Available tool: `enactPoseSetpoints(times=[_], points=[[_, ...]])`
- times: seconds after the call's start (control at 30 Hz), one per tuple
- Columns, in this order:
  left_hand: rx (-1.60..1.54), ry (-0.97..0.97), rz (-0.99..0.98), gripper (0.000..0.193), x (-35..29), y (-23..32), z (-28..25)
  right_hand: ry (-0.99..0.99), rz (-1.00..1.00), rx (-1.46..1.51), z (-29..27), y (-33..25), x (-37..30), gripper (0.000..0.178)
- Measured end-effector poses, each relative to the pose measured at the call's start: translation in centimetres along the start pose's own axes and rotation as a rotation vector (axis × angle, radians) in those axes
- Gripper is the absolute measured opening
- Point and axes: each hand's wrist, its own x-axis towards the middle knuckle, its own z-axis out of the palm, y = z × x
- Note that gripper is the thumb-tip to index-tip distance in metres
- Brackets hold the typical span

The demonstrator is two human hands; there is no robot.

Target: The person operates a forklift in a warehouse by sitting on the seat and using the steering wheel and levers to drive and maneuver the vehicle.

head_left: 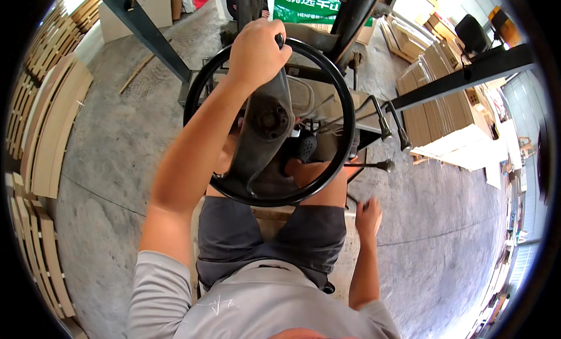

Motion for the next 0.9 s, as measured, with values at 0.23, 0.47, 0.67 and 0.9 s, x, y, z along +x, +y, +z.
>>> enactPoseSetpoints(times=[0.23,0.47,0.67,0.9], points=[[-0.015,0.001,-0.019,0.016,0.7,0.0,-0.4,-0.142,0.042,0.031,-4.4,-0.2,-3.2,0.027],[-0.007,-0.008,-0.099,0.016,-0.4,-1.0,-1.9,0.594,-0.444,-0.107,-9.5,-11.9,14.2,0.049],[0.027,0.039,-0.222,0.015,-3.6,-2.3,-5.8,0.144,-0.220,0.041,-8.2,-14.8,20.0,0.029],[0.037,0.061,-0.279,0.015,-4.5,-1.3,-7.5,0.181,-0.298,0.052,-7.3,-13.2,18.7,0.028]])
